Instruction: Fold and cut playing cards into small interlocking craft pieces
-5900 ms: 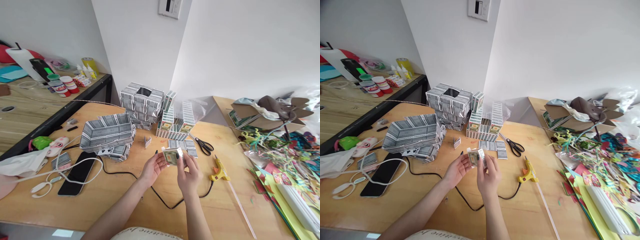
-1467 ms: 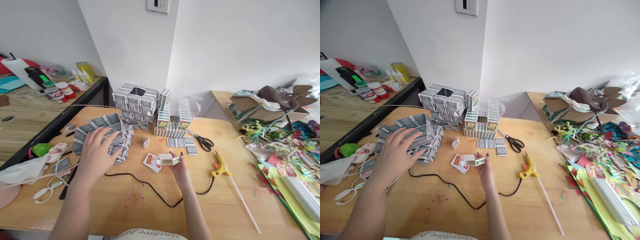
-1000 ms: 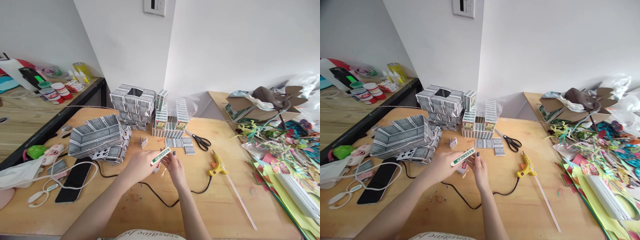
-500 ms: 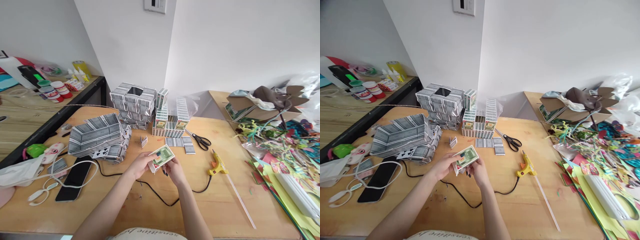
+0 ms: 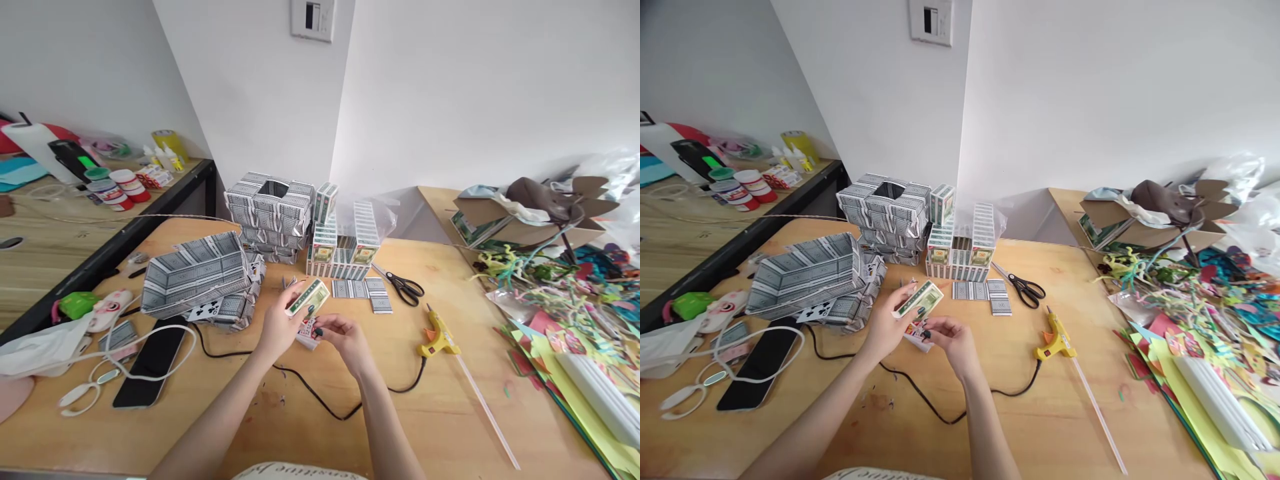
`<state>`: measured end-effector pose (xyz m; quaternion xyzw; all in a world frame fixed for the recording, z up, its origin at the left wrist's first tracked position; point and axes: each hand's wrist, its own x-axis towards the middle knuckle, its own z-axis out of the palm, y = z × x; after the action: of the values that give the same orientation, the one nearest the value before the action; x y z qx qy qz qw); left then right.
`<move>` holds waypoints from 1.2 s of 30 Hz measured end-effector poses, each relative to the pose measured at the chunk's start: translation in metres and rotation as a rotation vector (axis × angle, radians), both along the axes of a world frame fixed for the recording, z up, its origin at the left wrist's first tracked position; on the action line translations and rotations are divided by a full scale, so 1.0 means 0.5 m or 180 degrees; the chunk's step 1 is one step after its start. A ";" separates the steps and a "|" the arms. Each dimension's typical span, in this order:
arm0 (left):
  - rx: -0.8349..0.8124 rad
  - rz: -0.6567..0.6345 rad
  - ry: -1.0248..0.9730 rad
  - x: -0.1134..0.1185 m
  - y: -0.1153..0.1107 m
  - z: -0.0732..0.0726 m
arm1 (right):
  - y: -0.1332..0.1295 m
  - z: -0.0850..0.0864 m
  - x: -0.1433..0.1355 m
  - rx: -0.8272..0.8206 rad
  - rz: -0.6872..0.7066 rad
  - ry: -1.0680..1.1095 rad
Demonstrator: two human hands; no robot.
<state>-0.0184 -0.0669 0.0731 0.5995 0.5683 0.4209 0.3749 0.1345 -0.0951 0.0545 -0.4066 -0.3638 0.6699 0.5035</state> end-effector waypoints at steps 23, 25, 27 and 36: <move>0.1460 0.0819 0.2477 -0.133 0.334 0.351 | -0.016 -0.141 0.072 0.0013 -0.1639 -0.0940; 0.1206 0.0559 0.3082 -0.125 0.381 0.359 | -0.018 -0.149 0.074 0.0095 -0.1498 -0.1027; 0.1056 0.0417 0.3599 -0.112 0.412 0.361 | -0.019 -0.152 0.074 0.0162 -0.1366 -0.1094; 0.1494 -0.0678 0.4238 -0.096 0.449 0.363 | -0.022 -0.158 0.074 0.0259 -0.1244 -0.1368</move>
<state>-0.0662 0.1575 0.2547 0.8463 0.5093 0.0378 -0.1515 0.1713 -0.1060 -0.0244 -0.5811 -0.4035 0.4436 0.5503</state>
